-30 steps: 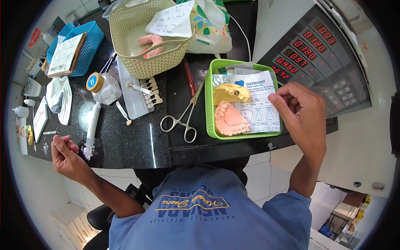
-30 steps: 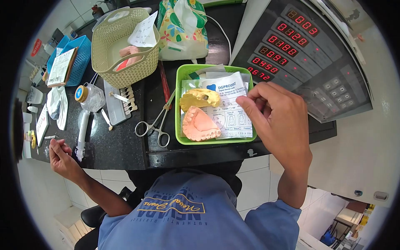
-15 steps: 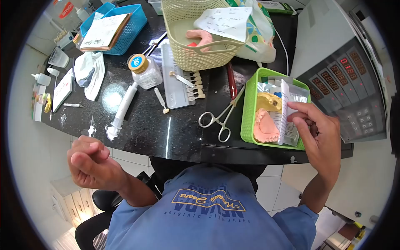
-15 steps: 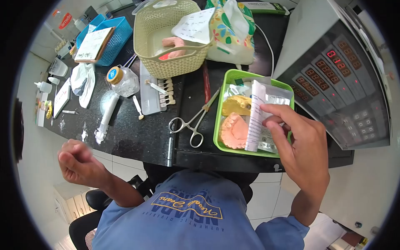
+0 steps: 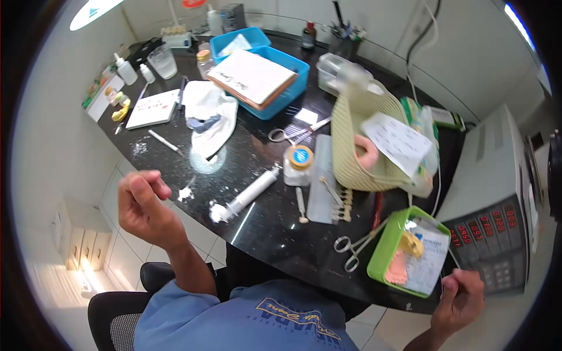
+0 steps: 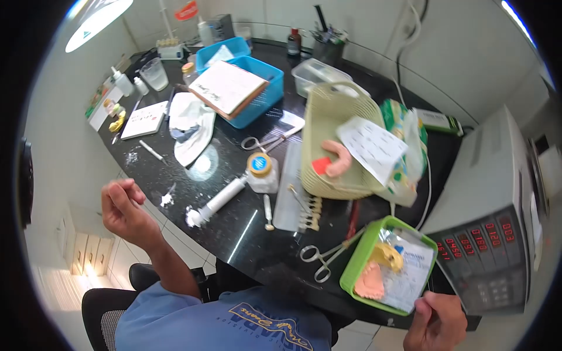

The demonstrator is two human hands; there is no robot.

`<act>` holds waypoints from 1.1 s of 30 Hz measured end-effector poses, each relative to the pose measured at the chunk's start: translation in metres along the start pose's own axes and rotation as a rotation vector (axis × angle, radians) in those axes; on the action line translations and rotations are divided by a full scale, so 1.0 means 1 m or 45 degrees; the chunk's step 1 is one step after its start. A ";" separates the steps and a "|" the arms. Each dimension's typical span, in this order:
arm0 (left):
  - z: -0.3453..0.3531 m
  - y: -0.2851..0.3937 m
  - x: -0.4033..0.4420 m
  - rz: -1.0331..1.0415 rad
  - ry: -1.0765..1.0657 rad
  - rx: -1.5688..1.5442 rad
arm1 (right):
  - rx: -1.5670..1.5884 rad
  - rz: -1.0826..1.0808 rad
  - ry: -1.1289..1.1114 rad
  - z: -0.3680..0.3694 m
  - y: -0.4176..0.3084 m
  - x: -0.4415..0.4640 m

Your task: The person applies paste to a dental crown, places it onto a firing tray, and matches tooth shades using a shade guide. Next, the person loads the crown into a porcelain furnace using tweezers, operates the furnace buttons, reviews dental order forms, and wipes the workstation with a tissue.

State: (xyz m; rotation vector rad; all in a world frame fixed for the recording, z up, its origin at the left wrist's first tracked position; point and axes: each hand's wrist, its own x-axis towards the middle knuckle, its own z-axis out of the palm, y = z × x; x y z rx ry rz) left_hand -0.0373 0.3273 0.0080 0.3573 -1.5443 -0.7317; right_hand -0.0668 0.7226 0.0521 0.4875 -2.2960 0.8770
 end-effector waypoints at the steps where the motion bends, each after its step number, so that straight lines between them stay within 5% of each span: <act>1: 0.001 -0.004 0.011 0.006 0.055 0.005 | 0.020 -0.023 -0.008 0.003 -0.002 0.007; 4: 0.002 -0.012 0.043 0.055 0.205 0.000 | 0.055 -0.280 -0.201 0.006 -0.022 0.035; 6: -0.003 -0.014 0.061 0.138 0.353 -0.155 | -0.257 -0.505 -0.450 0.017 -0.045 0.062; 17: -0.048 -0.068 0.115 0.357 0.273 -0.115 | -0.076 -0.906 -0.717 0.215 -0.150 0.185; 21: -0.081 -0.088 0.135 0.273 0.501 0.036 | -0.108 -0.938 -0.700 0.285 -0.157 0.195; 23: -0.095 -0.101 0.144 0.253 0.532 0.038 | -0.206 -0.537 -0.989 0.301 -0.167 0.197; 26: -0.111 -0.120 0.156 0.185 0.584 0.020 | -0.210 -0.380 -1.068 0.317 -0.170 0.202; 32: -0.129 -0.165 0.178 0.028 0.482 0.103 | -0.188 -0.387 -0.829 0.316 -0.199 0.201; 33: -0.132 -0.171 0.180 -0.022 0.482 0.129 | -0.127 -0.558 -0.777 0.316 -0.215 0.201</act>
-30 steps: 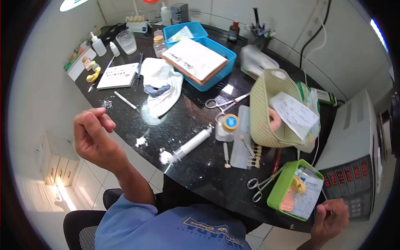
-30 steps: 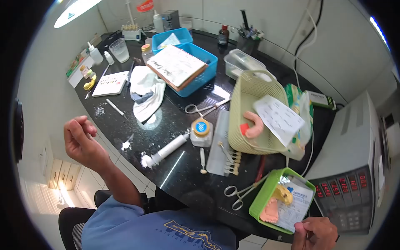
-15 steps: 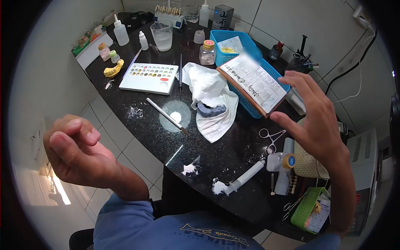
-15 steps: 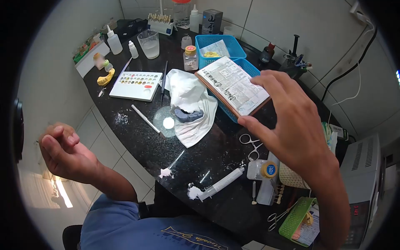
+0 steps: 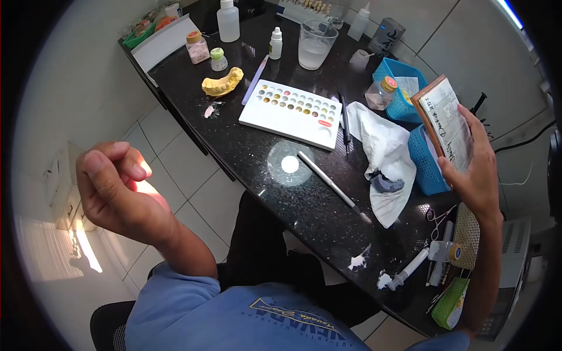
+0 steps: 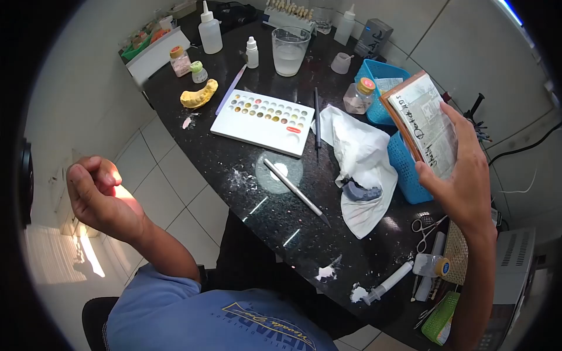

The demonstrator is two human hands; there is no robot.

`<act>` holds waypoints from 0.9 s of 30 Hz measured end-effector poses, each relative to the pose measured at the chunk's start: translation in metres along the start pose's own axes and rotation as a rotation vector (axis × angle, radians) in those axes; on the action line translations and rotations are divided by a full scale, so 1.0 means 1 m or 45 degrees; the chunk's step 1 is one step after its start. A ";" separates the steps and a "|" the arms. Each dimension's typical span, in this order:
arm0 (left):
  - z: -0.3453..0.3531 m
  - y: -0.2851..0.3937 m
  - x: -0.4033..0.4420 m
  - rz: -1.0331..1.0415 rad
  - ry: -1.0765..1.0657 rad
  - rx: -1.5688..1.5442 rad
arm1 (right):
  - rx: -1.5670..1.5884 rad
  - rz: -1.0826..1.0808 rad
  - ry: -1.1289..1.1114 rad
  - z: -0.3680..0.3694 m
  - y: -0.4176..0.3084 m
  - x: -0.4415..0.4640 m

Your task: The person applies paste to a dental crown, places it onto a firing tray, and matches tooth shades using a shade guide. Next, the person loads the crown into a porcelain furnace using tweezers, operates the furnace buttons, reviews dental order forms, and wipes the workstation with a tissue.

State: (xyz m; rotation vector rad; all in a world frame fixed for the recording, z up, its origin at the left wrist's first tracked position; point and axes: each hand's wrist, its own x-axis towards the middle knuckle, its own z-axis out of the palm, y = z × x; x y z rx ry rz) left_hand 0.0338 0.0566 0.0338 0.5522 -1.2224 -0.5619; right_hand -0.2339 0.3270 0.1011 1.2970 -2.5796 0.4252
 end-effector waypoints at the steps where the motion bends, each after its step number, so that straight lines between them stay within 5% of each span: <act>1: -0.003 -0.009 0.004 0.002 -0.002 0.004 | -0.003 -0.165 0.071 -0.002 -0.016 0.005; 7: -0.027 -0.056 0.027 -0.105 -0.227 -0.015 | 0.037 -0.510 -0.366 0.055 -0.101 0.066; 17: -0.049 -0.104 0.062 -0.288 -0.120 -0.035 | 0.221 -0.409 -0.884 0.100 -0.132 0.112; 27: -0.056 -0.125 0.054 -0.357 -0.146 -0.019 | 0.158 -0.716 -0.545 0.111 -0.121 0.101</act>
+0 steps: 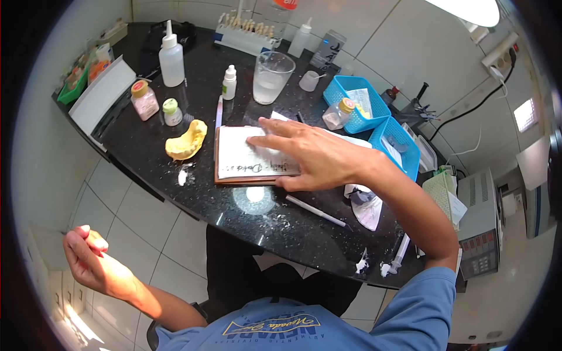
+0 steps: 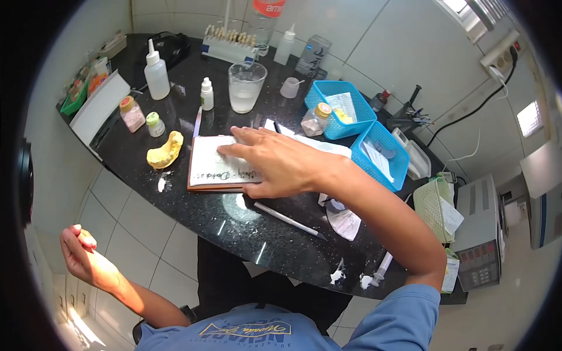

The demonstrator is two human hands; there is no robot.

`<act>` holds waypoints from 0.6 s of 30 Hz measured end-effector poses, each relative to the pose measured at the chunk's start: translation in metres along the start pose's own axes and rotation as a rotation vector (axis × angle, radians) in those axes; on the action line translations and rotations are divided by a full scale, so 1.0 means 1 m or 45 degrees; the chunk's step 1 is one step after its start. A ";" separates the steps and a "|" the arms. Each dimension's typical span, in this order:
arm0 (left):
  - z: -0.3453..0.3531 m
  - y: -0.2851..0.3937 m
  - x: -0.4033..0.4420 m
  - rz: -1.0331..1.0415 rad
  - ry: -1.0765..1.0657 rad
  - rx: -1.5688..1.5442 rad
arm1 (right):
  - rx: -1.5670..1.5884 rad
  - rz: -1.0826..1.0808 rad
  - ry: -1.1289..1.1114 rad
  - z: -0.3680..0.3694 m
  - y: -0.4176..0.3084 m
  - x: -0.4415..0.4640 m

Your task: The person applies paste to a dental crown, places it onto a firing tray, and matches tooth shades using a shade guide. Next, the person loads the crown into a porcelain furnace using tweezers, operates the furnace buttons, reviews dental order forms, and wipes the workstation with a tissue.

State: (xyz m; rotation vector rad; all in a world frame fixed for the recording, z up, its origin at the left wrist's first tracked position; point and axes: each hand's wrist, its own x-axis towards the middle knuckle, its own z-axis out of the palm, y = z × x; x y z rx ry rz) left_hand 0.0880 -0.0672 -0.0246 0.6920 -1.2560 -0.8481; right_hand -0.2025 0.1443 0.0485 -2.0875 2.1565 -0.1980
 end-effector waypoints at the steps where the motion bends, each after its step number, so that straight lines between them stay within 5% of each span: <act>1: -0.001 0.000 -0.002 -0.003 0.005 0.020 | -0.055 -0.057 0.070 -0.005 0.002 -0.006; 6: 0.016 0.023 -0.021 0.001 0.097 0.073 | 0.086 0.416 0.464 -0.088 0.033 -0.050; 8: 0.023 0.031 -0.025 0.061 0.017 0.036 | -0.147 0.558 0.486 -0.094 0.077 -0.069; 14: 0.074 0.070 -0.035 0.294 -0.363 -0.068 | -0.251 0.467 0.146 -0.057 0.160 -0.083; 18: 0.122 0.099 -0.036 0.584 -1.064 0.030 | -0.293 0.584 0.032 -0.051 0.161 -0.076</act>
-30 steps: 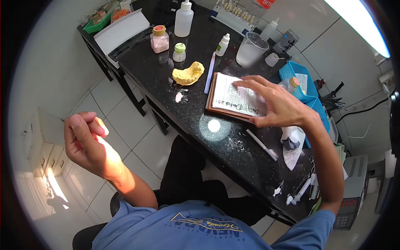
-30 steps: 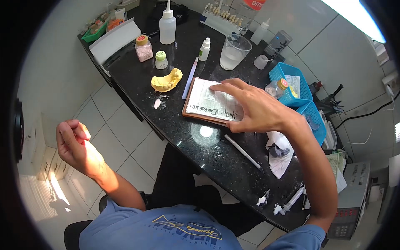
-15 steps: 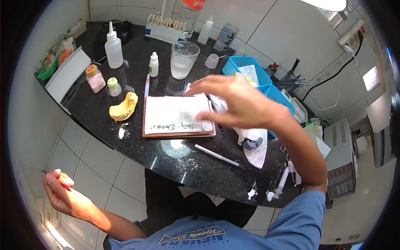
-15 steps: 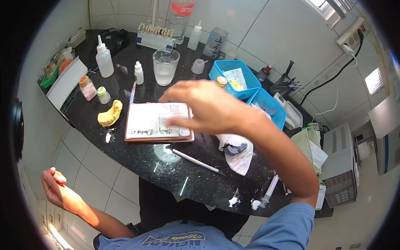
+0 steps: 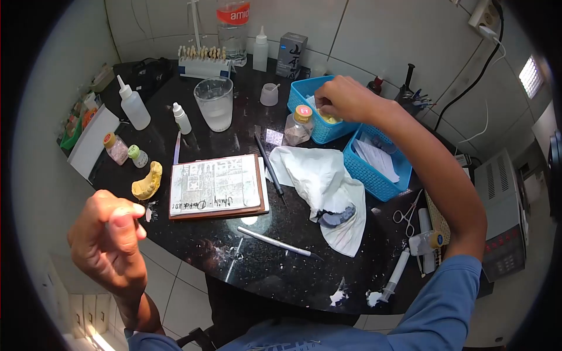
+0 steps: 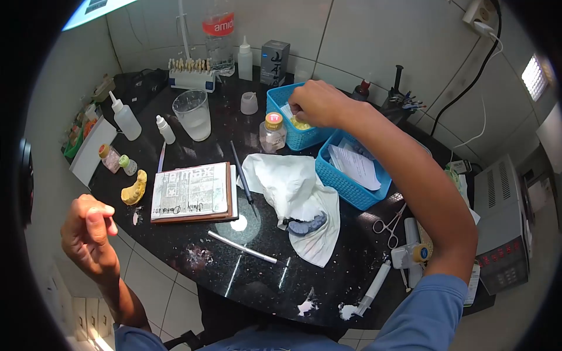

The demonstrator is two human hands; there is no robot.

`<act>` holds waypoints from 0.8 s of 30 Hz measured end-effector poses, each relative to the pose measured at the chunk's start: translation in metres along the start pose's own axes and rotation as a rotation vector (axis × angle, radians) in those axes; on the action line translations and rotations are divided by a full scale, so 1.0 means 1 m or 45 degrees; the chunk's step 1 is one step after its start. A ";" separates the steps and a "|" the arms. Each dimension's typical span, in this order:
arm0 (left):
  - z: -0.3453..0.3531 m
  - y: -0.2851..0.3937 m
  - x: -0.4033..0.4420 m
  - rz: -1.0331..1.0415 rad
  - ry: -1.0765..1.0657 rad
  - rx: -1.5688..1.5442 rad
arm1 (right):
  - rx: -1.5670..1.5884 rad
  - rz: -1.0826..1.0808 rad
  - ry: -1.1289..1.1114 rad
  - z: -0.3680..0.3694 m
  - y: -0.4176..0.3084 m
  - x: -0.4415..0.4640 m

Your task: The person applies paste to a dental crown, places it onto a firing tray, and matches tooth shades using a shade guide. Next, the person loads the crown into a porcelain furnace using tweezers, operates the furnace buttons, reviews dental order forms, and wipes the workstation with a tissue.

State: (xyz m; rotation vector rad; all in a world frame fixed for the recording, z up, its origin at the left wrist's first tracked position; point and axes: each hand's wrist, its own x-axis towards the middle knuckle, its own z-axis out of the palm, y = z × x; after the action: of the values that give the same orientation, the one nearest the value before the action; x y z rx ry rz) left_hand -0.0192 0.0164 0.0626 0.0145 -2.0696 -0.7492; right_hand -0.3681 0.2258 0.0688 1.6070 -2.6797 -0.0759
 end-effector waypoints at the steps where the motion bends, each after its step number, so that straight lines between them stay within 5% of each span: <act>1: 0.013 0.006 0.012 -0.007 -0.001 -0.049 | 0.008 0.006 0.014 0.000 0.002 0.001; 6: 0.066 -0.004 0.069 0.165 -0.430 -0.013 | 0.134 -0.053 0.115 -0.005 0.019 0.000; 16: 0.245 -0.026 0.173 0.521 -0.778 0.155 | 0.138 0.119 0.126 0.003 0.020 -0.010; 24: 0.307 -0.031 0.181 0.413 -1.087 0.444 | 0.211 0.199 0.223 0.002 0.019 -0.016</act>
State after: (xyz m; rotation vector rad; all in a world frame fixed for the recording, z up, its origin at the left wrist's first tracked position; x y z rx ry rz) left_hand -0.3684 0.0939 0.0594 -0.5130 -2.8856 -0.1749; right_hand -0.3777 0.2487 0.0681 1.3610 -2.7234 0.2825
